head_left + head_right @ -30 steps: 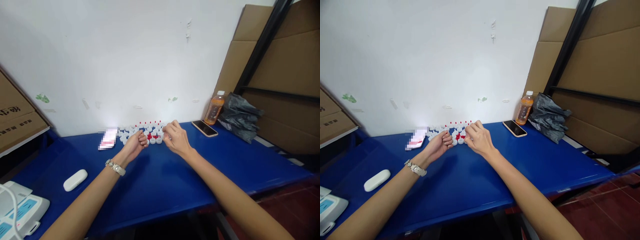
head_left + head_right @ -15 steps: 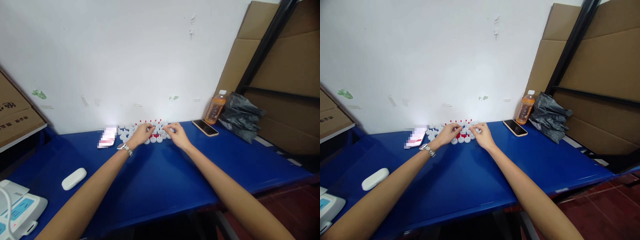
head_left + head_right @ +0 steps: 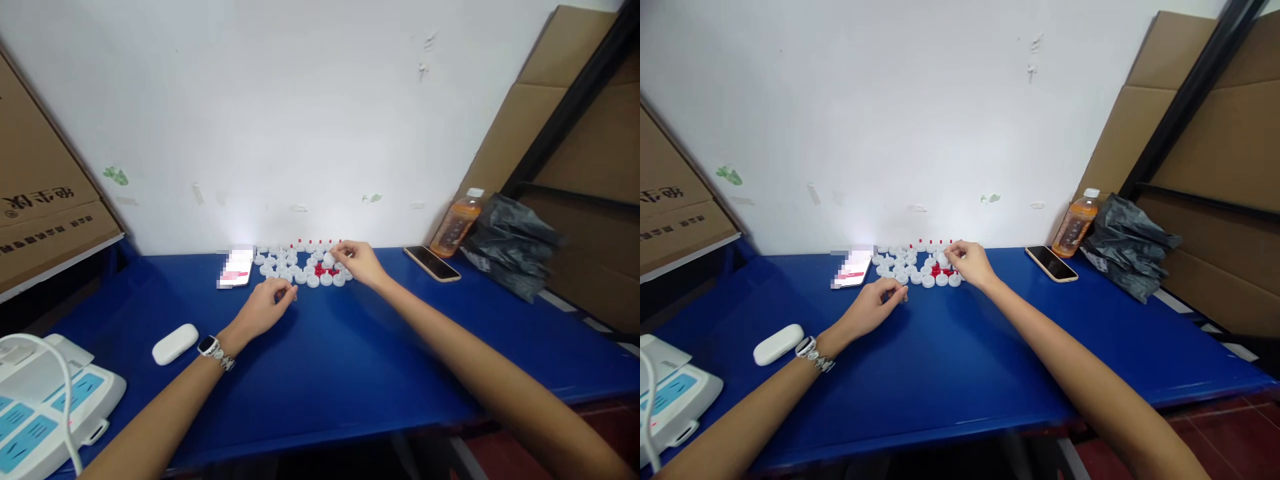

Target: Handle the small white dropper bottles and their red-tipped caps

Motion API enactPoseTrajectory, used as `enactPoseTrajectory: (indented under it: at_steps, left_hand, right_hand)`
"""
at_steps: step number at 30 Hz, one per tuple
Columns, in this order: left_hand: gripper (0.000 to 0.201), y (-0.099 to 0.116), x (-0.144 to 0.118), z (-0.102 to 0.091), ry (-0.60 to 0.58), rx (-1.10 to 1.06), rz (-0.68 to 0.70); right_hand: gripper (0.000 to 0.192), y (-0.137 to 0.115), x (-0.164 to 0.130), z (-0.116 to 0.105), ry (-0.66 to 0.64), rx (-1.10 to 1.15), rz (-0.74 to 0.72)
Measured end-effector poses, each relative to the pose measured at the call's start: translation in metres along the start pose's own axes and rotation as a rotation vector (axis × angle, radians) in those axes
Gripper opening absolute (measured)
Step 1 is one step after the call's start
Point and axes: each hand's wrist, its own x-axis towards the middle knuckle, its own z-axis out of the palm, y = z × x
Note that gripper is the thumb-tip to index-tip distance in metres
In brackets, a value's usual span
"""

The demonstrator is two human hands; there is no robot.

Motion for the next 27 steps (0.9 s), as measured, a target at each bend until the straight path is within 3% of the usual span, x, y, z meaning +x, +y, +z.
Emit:
enactPoseTrajectory:
  at_steps: [4,9,16,21,27]
  left_hand:
    - [0.039,0.003,0.002,0.01,-0.092,-0.073,-0.014]
    - [0.039,0.006,-0.001,0.014,-0.119,-0.06,0.001]
    - [0.037,0.002,0.0,0.012,-0.124,-0.073,0.006]
    - [0.033,0.0,0.001,0.013,-0.086,-0.071,-0.027]
    - [0.033,-0.001,0.0,0.01,-0.057,-0.072,-0.048]
  right_hand:
    - [0.01,-0.003,0.049,0.026,-0.12,-0.13,0.02]
    - [0.016,-0.004,0.091,0.057,-0.305,-0.413,0.002]
    - [0.014,-0.003,0.113,0.076,-0.401,-0.642,-0.007]
    - [0.02,-0.011,0.124,0.09,-0.403,-0.675,-0.038]
    - [0.012,-0.016,0.121,0.106,-0.413,-0.641,-0.055]
